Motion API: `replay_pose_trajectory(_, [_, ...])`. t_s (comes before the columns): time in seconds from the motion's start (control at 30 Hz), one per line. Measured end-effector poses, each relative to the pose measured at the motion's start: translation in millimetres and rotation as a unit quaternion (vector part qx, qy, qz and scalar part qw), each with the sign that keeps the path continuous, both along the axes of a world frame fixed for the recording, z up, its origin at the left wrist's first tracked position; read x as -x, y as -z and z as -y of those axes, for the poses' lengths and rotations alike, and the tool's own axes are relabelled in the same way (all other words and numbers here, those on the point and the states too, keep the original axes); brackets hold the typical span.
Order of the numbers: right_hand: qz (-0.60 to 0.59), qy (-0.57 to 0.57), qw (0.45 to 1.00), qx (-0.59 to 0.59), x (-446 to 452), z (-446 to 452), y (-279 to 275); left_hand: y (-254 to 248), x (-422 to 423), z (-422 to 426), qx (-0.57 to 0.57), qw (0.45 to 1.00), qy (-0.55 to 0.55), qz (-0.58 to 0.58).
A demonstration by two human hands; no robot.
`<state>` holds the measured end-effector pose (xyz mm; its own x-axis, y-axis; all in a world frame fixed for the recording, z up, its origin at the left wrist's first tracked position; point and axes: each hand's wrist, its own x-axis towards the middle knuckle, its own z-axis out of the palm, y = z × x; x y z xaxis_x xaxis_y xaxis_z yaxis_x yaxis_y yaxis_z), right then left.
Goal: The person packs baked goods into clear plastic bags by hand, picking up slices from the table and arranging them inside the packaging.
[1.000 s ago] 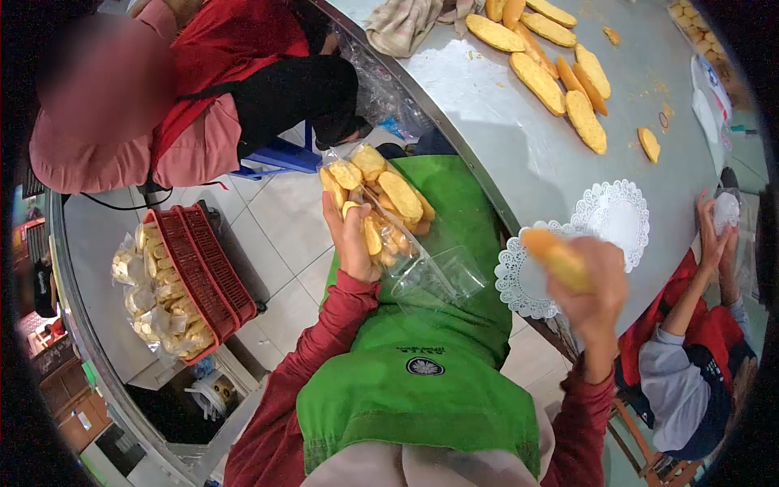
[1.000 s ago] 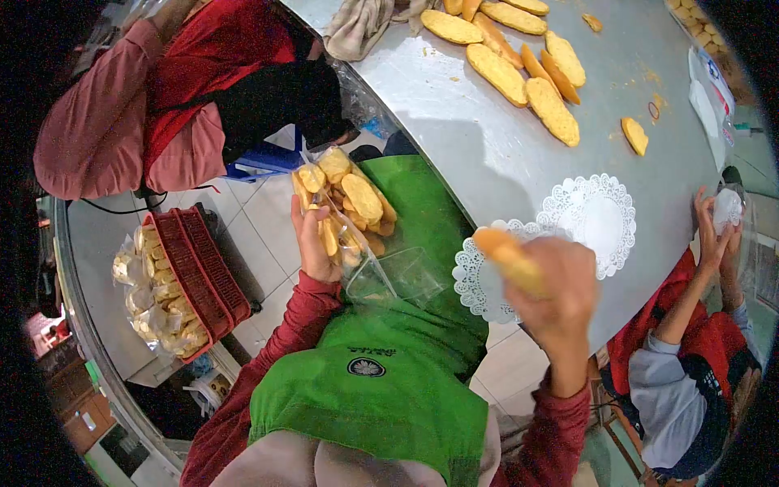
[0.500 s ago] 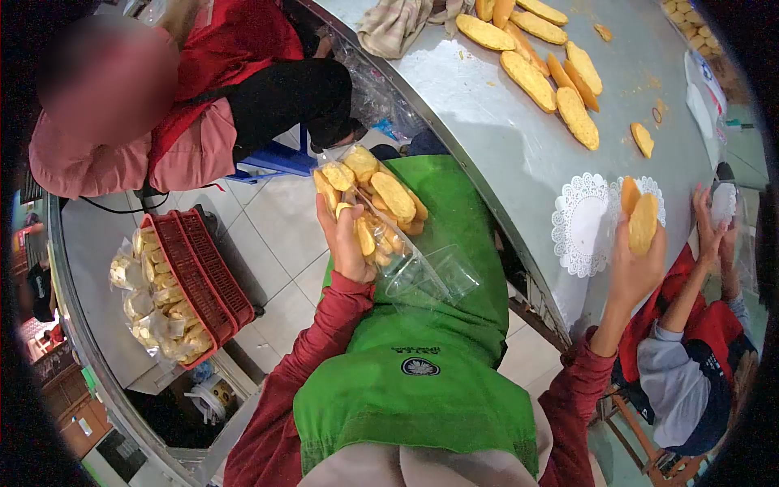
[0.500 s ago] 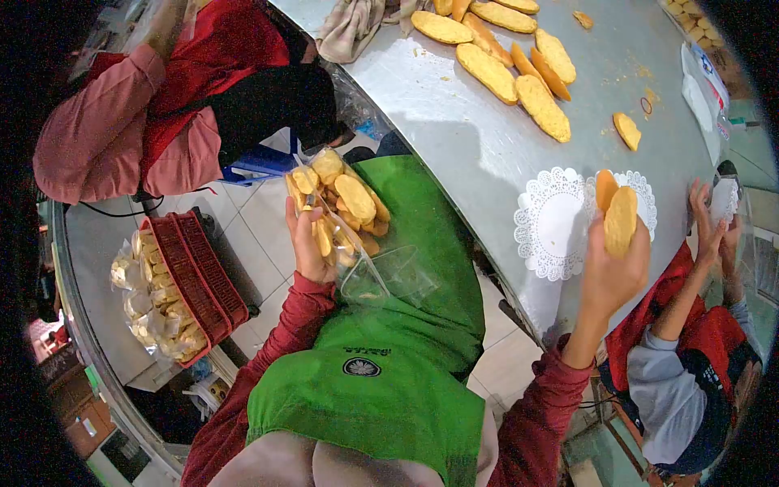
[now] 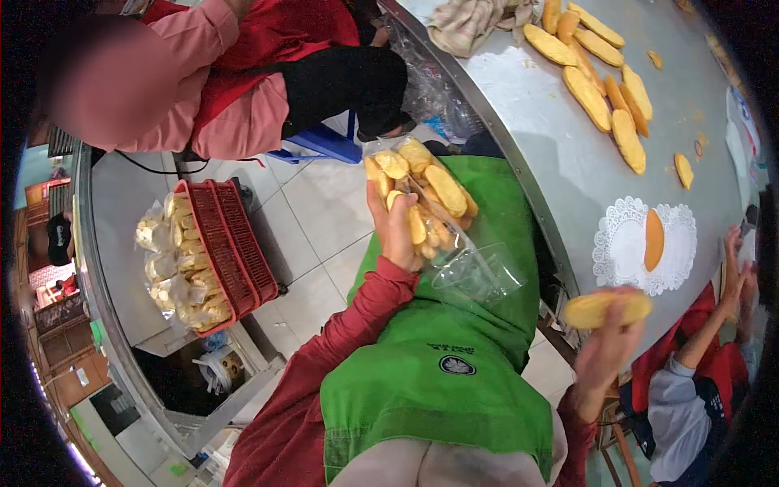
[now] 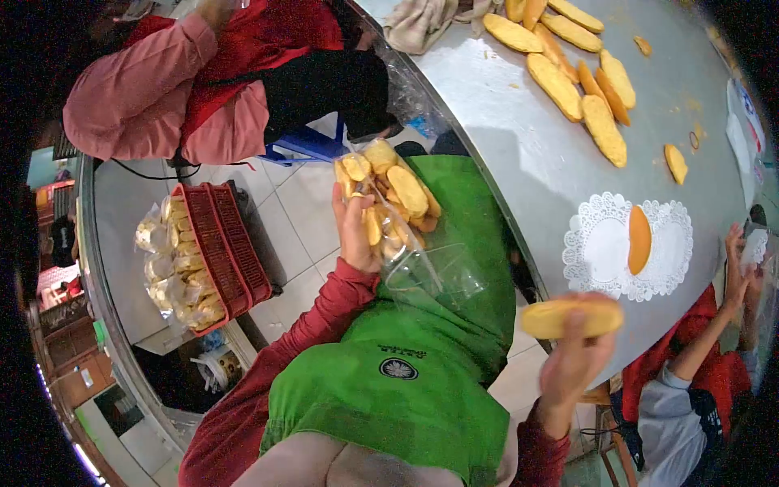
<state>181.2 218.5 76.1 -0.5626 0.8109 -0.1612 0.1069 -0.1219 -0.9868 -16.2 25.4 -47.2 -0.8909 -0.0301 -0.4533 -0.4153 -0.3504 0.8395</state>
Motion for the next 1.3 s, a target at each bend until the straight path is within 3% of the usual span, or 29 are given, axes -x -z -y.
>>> replay_pose_trajectory(0.07, [0.046,-0.068,0.996,0.028,0,30,-6,-6,-2,-1,-0.007,1.0,0.004,0.008])
replay_pose_trajectory(0.23, [0.076,-0.174,0.945,0.268,1,59,1,-4,-3,-4,-0.002,1.0,0.001,0.018])
replay_pose_trajectory(0.33, [0.022,-0.174,0.89,0.421,18,68,9,-5,-4,-6,0.0,1.0,0.0,0.013])
replay_pose_trajectory(0.47, [-0.04,-0.168,0.853,0.492,54,76,25,-8,-6,-5,-0.009,1.0,-0.001,0.001])
replay_pose_trajectory(0.63, [-0.078,-0.172,0.834,0.519,75,86,45,1,-7,-2,0.021,1.0,-0.006,-0.017])
replay_pose_trajectory(0.9, [-0.129,-0.261,0.795,0.532,77,83,70,-15,-13,1,-0.057,0.998,-0.016,-0.019])
replay_pose_trajectory(1.2, [-0.17,-0.238,0.72,0.629,88,80,69,-12,-15,2,-0.096,0.994,-0.039,-0.03])
replay_pose_trajectory(1.3, [-0.163,-0.24,0.717,0.633,87,79,71,-12,-15,1,-0.105,0.993,-0.045,-0.036])
